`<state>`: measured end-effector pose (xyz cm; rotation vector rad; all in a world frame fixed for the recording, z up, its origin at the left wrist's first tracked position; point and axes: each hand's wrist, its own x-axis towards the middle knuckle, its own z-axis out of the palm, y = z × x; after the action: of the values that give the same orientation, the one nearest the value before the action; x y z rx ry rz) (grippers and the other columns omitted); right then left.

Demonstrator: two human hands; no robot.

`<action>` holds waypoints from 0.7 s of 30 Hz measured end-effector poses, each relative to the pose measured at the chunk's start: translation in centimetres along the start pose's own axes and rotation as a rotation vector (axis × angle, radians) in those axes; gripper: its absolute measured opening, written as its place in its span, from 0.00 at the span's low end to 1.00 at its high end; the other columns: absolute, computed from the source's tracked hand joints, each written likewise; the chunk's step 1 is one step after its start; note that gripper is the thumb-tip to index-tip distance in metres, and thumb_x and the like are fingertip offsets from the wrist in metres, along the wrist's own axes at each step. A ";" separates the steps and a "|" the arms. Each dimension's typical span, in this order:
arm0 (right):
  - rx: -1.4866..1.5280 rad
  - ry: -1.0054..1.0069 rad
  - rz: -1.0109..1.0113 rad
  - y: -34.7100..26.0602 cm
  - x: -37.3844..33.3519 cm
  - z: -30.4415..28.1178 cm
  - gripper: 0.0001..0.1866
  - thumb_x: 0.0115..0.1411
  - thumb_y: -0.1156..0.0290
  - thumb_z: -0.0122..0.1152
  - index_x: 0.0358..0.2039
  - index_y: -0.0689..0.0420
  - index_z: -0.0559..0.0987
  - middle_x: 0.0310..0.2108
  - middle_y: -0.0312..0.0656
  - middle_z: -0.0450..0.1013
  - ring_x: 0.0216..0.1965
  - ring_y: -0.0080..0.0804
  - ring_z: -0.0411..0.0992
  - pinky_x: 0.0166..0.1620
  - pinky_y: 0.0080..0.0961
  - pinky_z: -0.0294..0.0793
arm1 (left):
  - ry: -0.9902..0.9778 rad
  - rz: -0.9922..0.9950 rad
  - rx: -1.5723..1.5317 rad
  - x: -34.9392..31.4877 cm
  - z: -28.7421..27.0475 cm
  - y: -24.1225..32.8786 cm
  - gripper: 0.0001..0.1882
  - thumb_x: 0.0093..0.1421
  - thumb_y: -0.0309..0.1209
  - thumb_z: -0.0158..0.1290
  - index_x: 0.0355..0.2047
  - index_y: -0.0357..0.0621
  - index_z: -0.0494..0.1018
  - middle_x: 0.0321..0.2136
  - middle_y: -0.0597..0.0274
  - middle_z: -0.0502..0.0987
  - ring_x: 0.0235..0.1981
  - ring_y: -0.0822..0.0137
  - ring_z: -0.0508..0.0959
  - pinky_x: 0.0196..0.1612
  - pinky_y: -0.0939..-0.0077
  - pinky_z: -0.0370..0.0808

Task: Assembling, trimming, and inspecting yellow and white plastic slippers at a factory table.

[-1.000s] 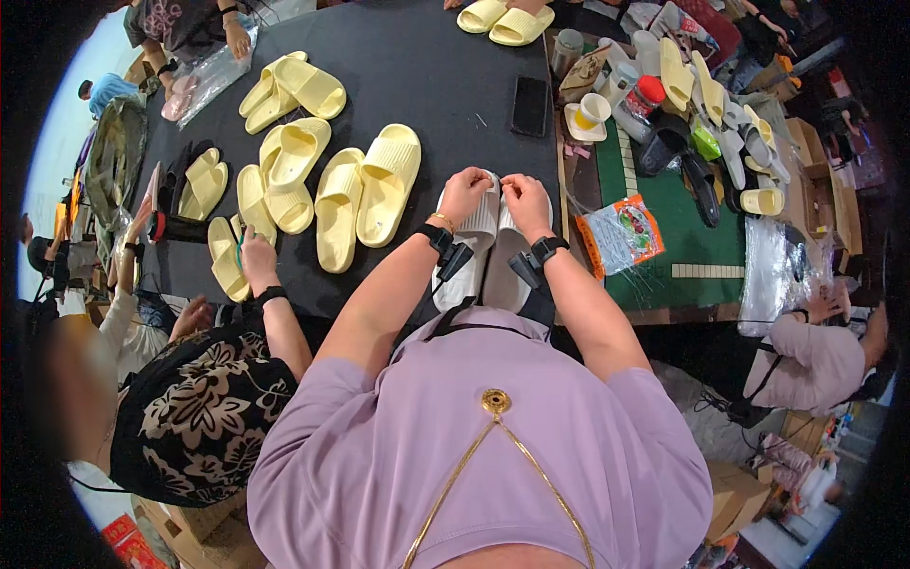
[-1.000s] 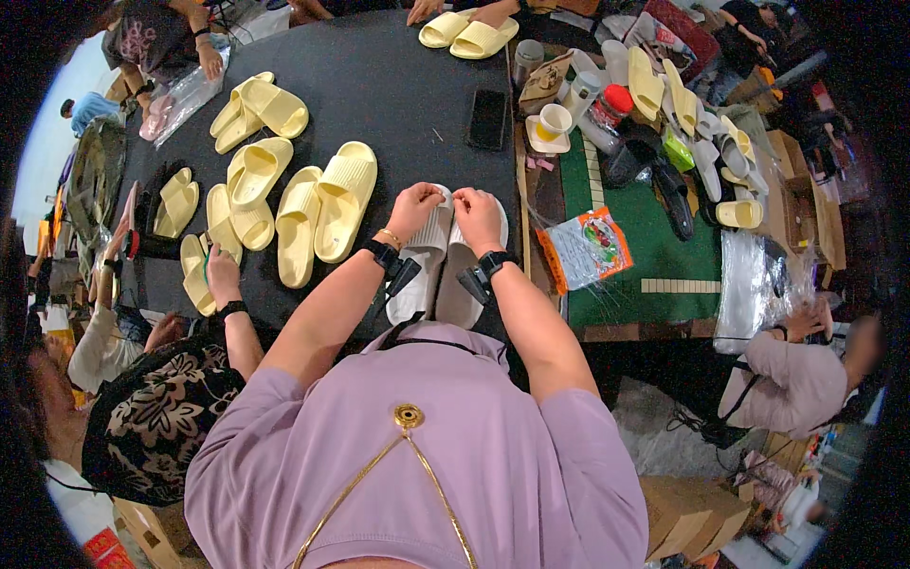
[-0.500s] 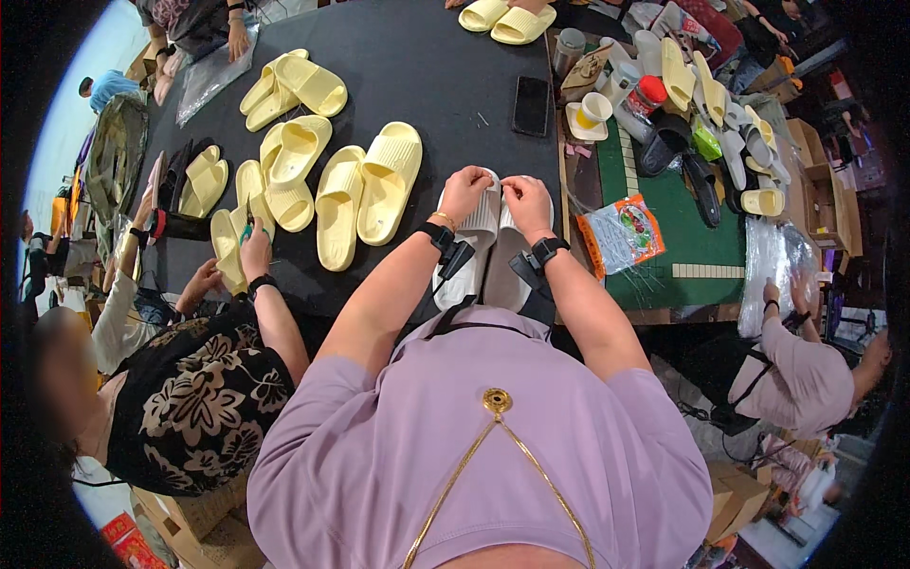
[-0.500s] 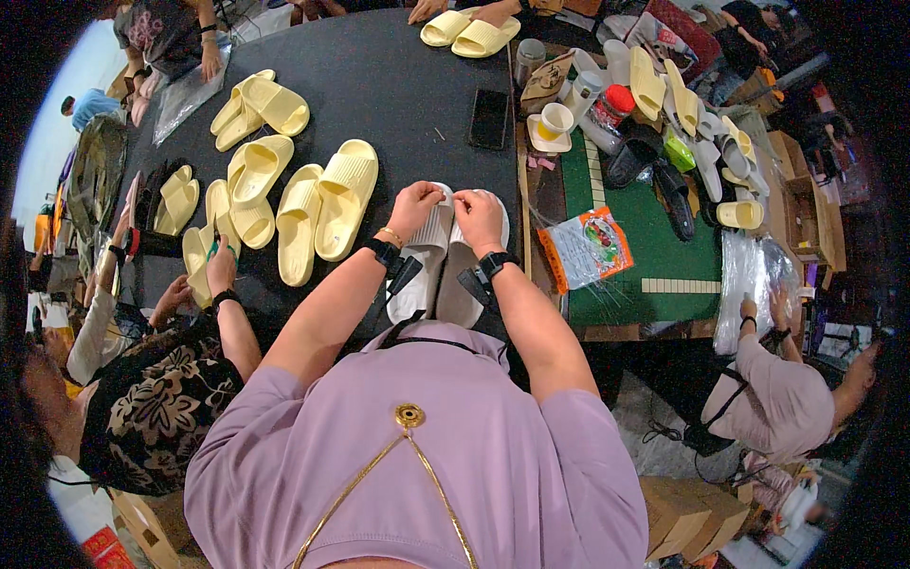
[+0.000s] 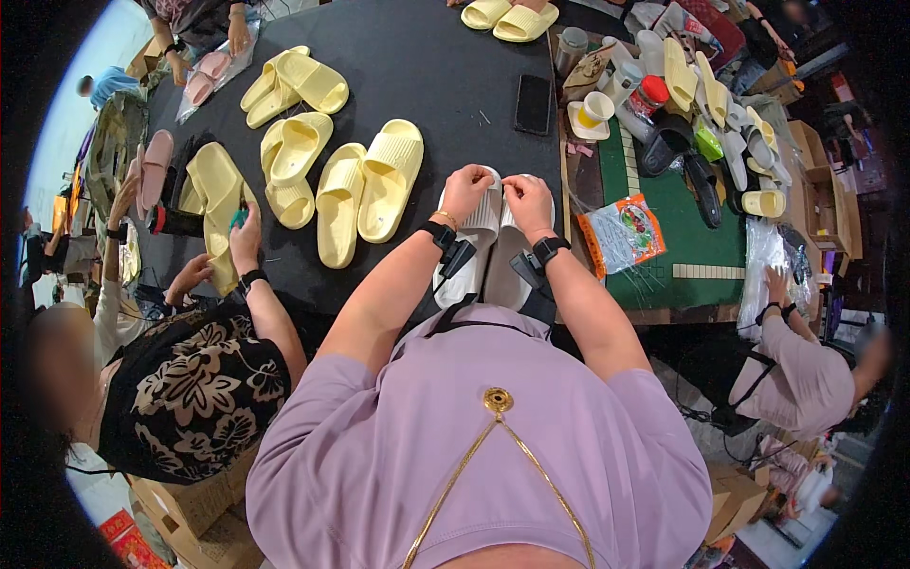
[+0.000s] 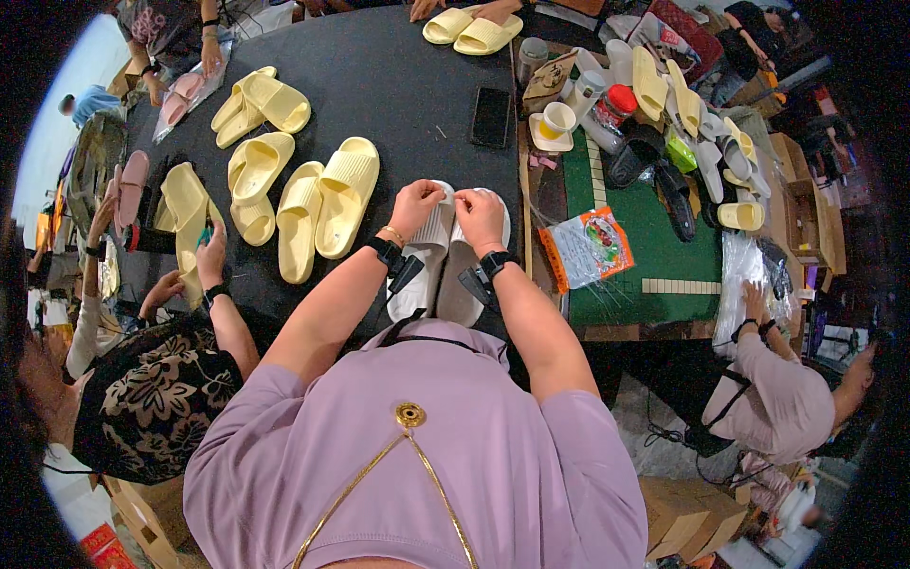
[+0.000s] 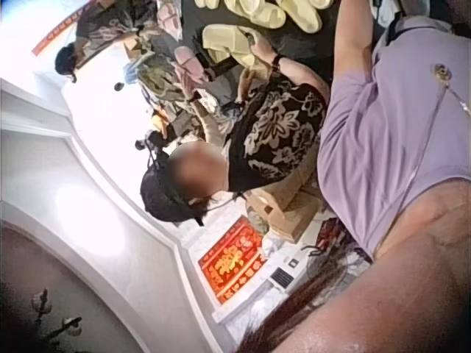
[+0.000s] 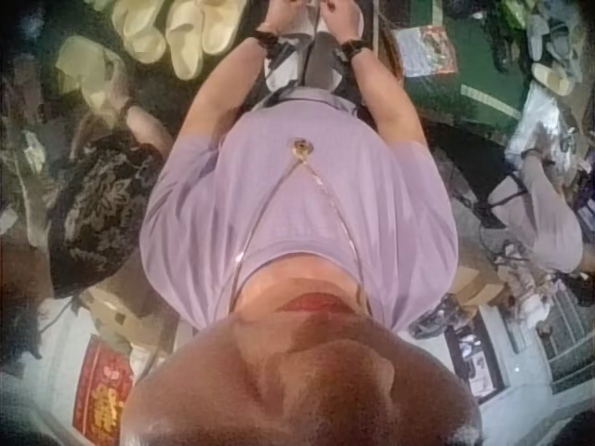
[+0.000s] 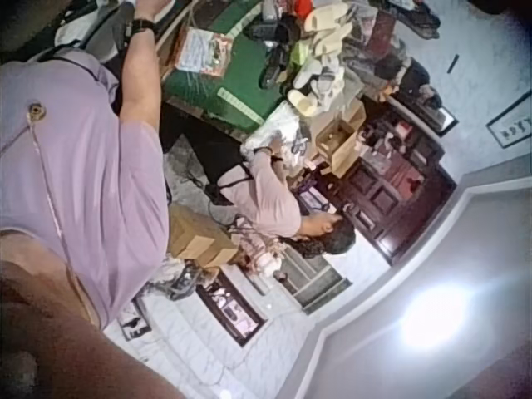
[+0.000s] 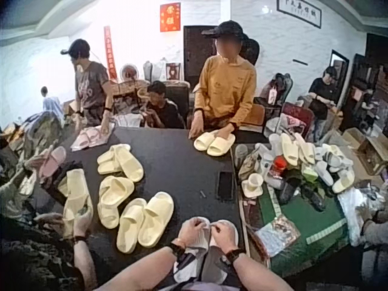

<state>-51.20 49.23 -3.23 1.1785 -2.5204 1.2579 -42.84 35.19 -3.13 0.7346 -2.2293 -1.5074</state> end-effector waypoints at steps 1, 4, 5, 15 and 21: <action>-0.005 -0.002 -0.001 0.0 0.0 0.0 0.06 0.54 0.71 0.59 0.29 0.55 0.82 0.28 0.42 0.76 0.33 0.41 0.72 0.40 0.35 0.71 | -0.004 0.003 -0.001 0.0 0.0 -0.1 0.12 0.57 0.32 0.57 0.35 0.34 0.78 0.29 0.54 0.81 0.31 0.67 0.81 0.36 0.74 0.76; -0.009 -0.004 -0.008 0.0 0.1 0.1 0.06 0.53 0.71 0.59 0.29 0.56 0.82 0.28 0.42 0.76 0.33 0.42 0.72 0.40 0.36 0.71 | -0.007 0.004 0.002 0.1 0.0 -0.2 0.12 0.57 0.32 0.57 0.35 0.34 0.78 0.29 0.55 0.81 0.30 0.68 0.80 0.36 0.74 0.75; -0.009 -0.009 -0.004 0.0 0.1 0.1 0.06 0.53 0.71 0.59 0.30 0.56 0.82 0.28 0.42 0.77 0.33 0.42 0.72 0.40 0.36 0.71 | -0.013 0.003 0.001 0.1 -0.1 -0.3 0.12 0.57 0.32 0.57 0.35 0.34 0.78 0.29 0.55 0.81 0.30 0.68 0.80 0.36 0.74 0.75; -0.014 -0.019 0.001 0.1 0.2 0.2 0.06 0.53 0.70 0.59 0.30 0.56 0.82 0.30 0.43 0.77 0.35 0.42 0.72 0.42 0.37 0.71 | -0.043 0.016 -0.017 0.3 0.0 -0.6 0.12 0.57 0.31 0.57 0.35 0.33 0.78 0.29 0.56 0.81 0.29 0.69 0.79 0.35 0.75 0.75; 0.005 0.006 -0.036 0.5 0.1 0.7 0.05 0.53 0.69 0.61 0.27 0.54 0.82 0.27 0.43 0.77 0.34 0.45 0.72 0.40 0.41 0.71 | -0.100 0.066 0.013 0.2 -0.1 -1.1 0.12 0.55 0.33 0.58 0.33 0.36 0.79 0.28 0.55 0.81 0.29 0.67 0.80 0.36 0.74 0.76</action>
<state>-51.44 48.87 -3.92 1.2136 -2.4817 1.2584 -42.67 34.63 -4.15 0.5952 -2.3141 -1.5310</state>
